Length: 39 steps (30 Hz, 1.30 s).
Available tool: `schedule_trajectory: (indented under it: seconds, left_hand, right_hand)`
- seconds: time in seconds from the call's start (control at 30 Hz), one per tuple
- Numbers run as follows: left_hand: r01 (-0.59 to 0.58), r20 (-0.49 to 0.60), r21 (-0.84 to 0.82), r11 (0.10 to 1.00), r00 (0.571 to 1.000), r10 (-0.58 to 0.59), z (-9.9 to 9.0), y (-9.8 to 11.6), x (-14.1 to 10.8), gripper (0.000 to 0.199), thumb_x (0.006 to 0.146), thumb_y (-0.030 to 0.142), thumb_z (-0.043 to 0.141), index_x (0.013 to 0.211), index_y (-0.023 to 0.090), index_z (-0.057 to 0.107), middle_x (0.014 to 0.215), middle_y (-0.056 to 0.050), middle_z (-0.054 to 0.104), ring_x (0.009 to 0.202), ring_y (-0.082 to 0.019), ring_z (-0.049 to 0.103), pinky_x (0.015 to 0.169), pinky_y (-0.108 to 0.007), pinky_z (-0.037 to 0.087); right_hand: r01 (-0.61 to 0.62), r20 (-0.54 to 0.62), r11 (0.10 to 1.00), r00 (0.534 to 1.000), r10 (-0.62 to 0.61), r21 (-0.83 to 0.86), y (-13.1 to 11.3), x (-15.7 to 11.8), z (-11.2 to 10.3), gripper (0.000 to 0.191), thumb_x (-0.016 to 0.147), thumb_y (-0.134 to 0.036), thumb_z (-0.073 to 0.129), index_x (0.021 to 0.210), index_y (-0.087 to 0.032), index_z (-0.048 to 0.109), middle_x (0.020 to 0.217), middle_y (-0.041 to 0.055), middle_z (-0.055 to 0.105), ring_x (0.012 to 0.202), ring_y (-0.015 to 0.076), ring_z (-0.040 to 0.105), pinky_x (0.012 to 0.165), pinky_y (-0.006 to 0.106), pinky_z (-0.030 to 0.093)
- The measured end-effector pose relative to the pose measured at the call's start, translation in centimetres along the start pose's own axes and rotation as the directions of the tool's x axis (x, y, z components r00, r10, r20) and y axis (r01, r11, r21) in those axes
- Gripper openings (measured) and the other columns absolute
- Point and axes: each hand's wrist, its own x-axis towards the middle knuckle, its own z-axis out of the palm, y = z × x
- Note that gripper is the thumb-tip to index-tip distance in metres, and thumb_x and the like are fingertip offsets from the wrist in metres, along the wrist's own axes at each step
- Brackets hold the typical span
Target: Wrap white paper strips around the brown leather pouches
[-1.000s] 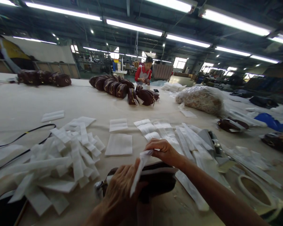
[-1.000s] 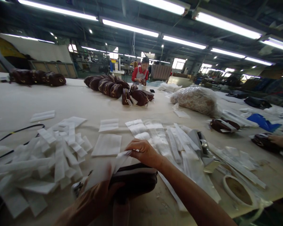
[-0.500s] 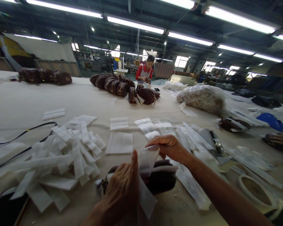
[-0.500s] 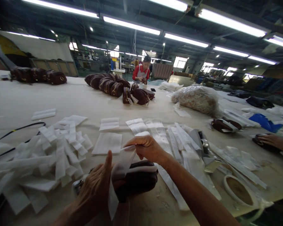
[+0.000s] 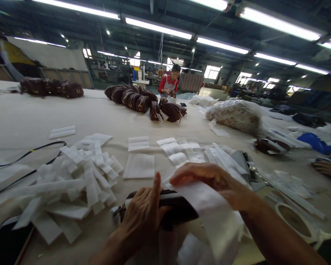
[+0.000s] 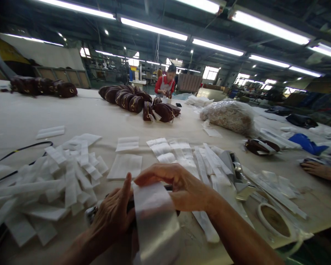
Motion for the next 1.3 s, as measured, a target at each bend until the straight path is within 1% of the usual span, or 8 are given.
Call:
schedule_trajectory:
  seconds: [0.13, 0.27, 0.4, 0.53, 0.67, 0.93, 1.1, 1.3]
  left_hand:
    - [-0.035, -0.03, 0.021, 0.999, 0.999, 0.035, -0.2, 0.0, 0.1, 0.064, 0.095, 0.02, 0.029, 0.146, 0.002, -0.004, 0.076, -0.009, 0.066, 0.06, -0.019, 0.059, 0.057, -0.03, 0.05]
    - [-0.053, 0.011, -0.002, 0.999, 0.999, 0.053, -0.4, 0.0, 0.2, 0.063, 0.096, 0.024, 0.032, 0.147, 0.003, 0.001, 0.082, -0.01, 0.068, 0.064, -0.019, 0.061, 0.061, -0.03, 0.05]
    - [-0.081, 0.07, -0.004, 0.997, 0.994, 0.081, -0.7, -0.1, 0.4, 0.049, 0.097, 0.024, 0.035, 0.142, 0.006, 0.028, 0.09, -0.011, 0.067, 0.072, -0.019, 0.062, 0.066, -0.03, 0.05]
    - [-0.088, 0.087, 0.049, 0.995, 0.993, 0.083, -0.8, -0.2, 0.2, 0.029, 0.096, 0.025, 0.037, 0.113, 0.012, 0.056, 0.1, -0.013, 0.063, 0.077, -0.019, 0.061, 0.066, -0.03, 0.051]
    - [-0.063, 0.118, 0.037, 0.997, 0.991, 0.058, -0.8, -0.2, 0.1, 0.028, 0.096, 0.028, 0.038, 0.108, 0.012, 0.057, 0.114, -0.016, 0.06, 0.085, -0.02, 0.062, 0.07, -0.032, 0.052]
    - [-0.106, 0.166, -0.11, 0.988, 0.978, 0.124, -1.2, -0.3, 0.5, 0.031, 0.092, 0.019, 0.038, 0.118, 0.009, 0.052, 0.1, -0.012, 0.067, 0.082, -0.02, 0.062, 0.07, -0.033, 0.048]
    - [-0.047, 0.172, -0.123, 0.991, 0.983, 0.068, -0.8, -0.3, 0.2, 0.026, 0.089, 0.017, 0.043, 0.112, 0.013, 0.055, 0.104, -0.01, 0.067, 0.086, -0.02, 0.063, 0.074, -0.033, 0.048]
    - [-0.031, 0.105, -0.164, 0.986, 0.993, 0.049, 0.1, -0.6, -0.7, 0.027, 0.086, 0.013, 0.046, 0.111, 0.015, 0.057, 0.097, -0.009, 0.067, 0.082, -0.019, 0.063, 0.073, -0.032, 0.048]
  right_hand:
    - [0.064, 0.118, 0.914, 0.993, -0.018, -0.4, 3.6, 1.4, -0.4, 0.036, 0.089, -0.031, 0.051, 0.118, -0.013, 0.062, 0.113, 0.0116, 0.065, 0.105, 0.02, 0.06, 0.093, 0.032, 0.047]
    - [0.047, 0.163, 0.871, 0.986, 0.039, -0.49, 5.8, 2.1, -0.9, 0.036, 0.091, -0.027, 0.047, 0.122, -0.015, 0.061, 0.117, 0.0099, 0.064, 0.107, 0.0189, 0.06, 0.096, 0.031, 0.045]
    - [-0.022, 0.147, 0.9, 0.985, 0.095, -0.435, 6.3, 2.3, -1.0, 0.034, 0.092, -0.025, 0.046, 0.12, -0.016, 0.063, 0.12, 0.0073, 0.065, 0.111, 0.0181, 0.059, 0.099, 0.03, 0.044]
    - [-0.116, 0.141, 0.924, 0.974, 0.178, -0.365, 7.0, 2.5, -1.0, 0.035, 0.089, -0.023, 0.048, 0.118, -0.014, 0.064, 0.119, 0.0065, 0.065, 0.111, 0.0178, 0.059, 0.101, 0.029, 0.042]
    - [-0.169, 0.191, 0.951, 0.956, 0.222, -0.258, 8.4, 2.8, -1.2, 0.037, 0.084, -0.016, 0.048, 0.117, -0.013, 0.064, 0.115, 0.0067, 0.067, 0.108, 0.0173, 0.061, 0.099, 0.031, 0.045]
    - [-0.348, 0.224, 0.937, 0.915, 0.335, 0.018, 10.1, 3.0, -1.2, 0.039, 0.073, -0.014, 0.056, 0.11, -0.014, 0.068, 0.107, 0.0058, 0.07, 0.103, 0.0185, 0.064, 0.096, 0.033, 0.047]
    - [-0.323, 0.206, 0.946, 0.929, 0.308, 0.038, 10.6, 3.1, -1.3, 0.036, 0.069, -0.018, 0.062, 0.104, -0.015, 0.071, 0.102, 0.0046, 0.071, 0.098, 0.0186, 0.064, 0.093, 0.033, 0.047]
    - [-0.341, 0.216, 0.939, 0.921, 0.324, 0.043, 12.9, 4.0, -1.5, 0.033, 0.066, -0.027, 0.069, 0.096, -0.014, 0.073, 0.089, 0.0033, 0.07, 0.084, 0.0164, 0.063, 0.084, 0.03, 0.048]
